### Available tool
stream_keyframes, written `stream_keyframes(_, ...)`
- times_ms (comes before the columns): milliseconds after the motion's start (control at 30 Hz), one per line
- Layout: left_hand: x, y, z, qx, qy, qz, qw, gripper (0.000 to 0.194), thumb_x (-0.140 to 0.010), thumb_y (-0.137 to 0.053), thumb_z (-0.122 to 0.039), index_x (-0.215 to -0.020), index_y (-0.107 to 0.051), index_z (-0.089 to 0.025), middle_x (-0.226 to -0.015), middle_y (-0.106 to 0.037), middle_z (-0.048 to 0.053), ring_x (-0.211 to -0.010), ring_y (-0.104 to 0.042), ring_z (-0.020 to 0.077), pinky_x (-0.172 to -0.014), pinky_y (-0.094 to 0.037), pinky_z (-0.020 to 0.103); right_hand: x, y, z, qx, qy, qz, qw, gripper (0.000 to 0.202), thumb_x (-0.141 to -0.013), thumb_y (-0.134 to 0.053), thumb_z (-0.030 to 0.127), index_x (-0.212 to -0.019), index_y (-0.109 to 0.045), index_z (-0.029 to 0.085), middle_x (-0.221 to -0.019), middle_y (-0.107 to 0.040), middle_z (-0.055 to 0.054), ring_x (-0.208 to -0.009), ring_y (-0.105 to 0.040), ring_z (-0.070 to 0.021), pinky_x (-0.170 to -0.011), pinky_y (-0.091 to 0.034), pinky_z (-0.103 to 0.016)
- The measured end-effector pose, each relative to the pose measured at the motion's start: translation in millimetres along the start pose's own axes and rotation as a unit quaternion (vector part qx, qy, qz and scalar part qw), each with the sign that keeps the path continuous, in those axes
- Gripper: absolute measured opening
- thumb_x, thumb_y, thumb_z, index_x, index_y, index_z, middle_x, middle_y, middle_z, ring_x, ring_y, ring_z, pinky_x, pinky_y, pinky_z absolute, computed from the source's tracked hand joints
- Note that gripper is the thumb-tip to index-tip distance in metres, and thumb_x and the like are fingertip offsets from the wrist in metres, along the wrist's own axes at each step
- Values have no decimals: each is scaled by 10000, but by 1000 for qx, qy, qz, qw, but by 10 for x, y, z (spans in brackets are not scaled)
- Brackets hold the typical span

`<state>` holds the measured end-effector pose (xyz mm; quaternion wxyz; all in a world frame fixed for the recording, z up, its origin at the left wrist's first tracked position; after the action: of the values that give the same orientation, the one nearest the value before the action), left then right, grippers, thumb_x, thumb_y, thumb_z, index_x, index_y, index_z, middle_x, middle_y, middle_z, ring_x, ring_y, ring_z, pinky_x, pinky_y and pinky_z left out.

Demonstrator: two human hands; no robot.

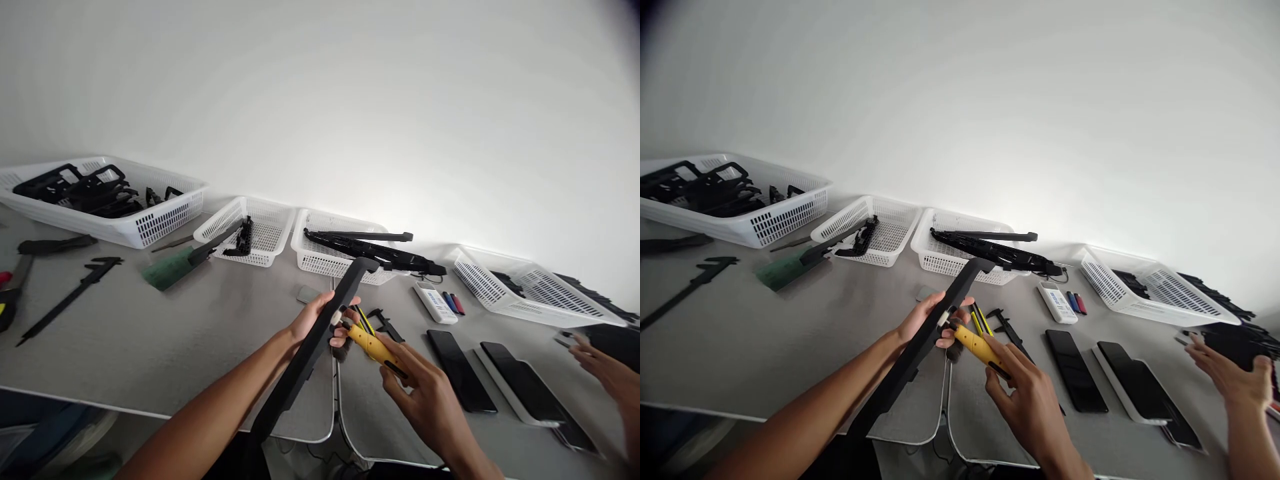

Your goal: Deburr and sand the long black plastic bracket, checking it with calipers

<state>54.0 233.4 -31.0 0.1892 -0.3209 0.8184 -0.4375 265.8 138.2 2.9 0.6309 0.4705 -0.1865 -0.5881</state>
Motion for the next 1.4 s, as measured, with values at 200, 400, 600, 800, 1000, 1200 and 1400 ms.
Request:
stream_keyframes(200, 43, -35, -23, 7, 5, -8, 1000, 597, -1015, -579, -518, -1439, -658, -104, -1116, -720, 188, -605, -464, 124, -497, -295, 256, 6, 56, 23, 4, 16, 8, 1000, 453, -1000, -576, 326, -1422, -724, 254, -1069, -785, -85, -699, -721, -174, -638, -589, -252)
stream_keyframes(400, 33, -23, -4, -7, 18, -1, 1000, 627, -1003, -582, -546, -1430, -658, -92, -1050, -710, 171, -593, -460, 131, -481, -289, 258, -12, 96, 26, 19, 17, 12, 1000, 455, -995, -578, 325, -1417, -733, 253, -1010, -782, -77, -672, -712, -170, -611, -568, -240)
stream_keyframes(600, 11, 3, 8, -10, 15, 11, 1000, 532, -993, -591, -543, -1331, -719, -152, -1143, -696, 143, -587, -440, 123, -465, -289, 252, -30, 100, -14, 40, 6, -31, 999, 460, -1014, -577, 369, -1437, -719, 257, -1018, -789, -79, -669, -709, -170, -633, -579, -243)
stream_keyframes(800, 13, -6, -2, -16, 8, 10, 1000, 543, -1014, -553, -541, -1339, -714, -137, -1176, -709, 170, -589, -444, 123, -462, -304, 250, -16, 85, -3, 32, 18, -15, 999, 457, -1016, -582, 341, -1446, -710, 253, -1060, -784, -80, -727, -740, -173, -630, -576, -232)
stream_keyframes(1000, 9, 29, 11, -1, 10, -5, 1000, 623, -1019, -559, -534, -1464, -628, -103, -1114, -696, 162, -619, -492, 132, -465, -323, 252, 61, 56, 25, 12, 19, 23, 999, 463, -1034, -557, 307, -1479, -673, 249, -971, -749, -57, -714, -723, -155, -684, -586, -220)
stream_keyframes(1200, -1, 49, 17, 15, 20, 6, 1000, 611, -1028, -550, -516, -1466, -609, -94, -979, -642, 88, -587, -481, 128, -467, -326, 264, 70, 36, -19, 20, 16, 7, 1000, 460, -1040, -559, 315, -1484, -668, 261, -1042, -765, -70, -721, -724, -154, -660, -578, -214)
stream_keyframes(1400, 0, 40, 15, 21, 7, -4, 1000, 489, -1046, -522, -487, -1326, -677, -118, -936, -615, 67, -583, -459, 139, -468, -312, 268, 37, 31, -41, 46, 16, -36, 998, 453, -1035, -585, 340, -1473, -680, 275, -1131, -782, -78, -736, -733, -156, -625, -566, -202)
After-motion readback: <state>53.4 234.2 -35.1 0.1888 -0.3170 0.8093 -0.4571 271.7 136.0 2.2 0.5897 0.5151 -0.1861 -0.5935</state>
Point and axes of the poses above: each hand's wrist, its own x-axis away from the middle knuckle, its own y-axis out of the back of the hand, z = x × y, the point moved 3 cm from there along -x, towards the middle knuckle
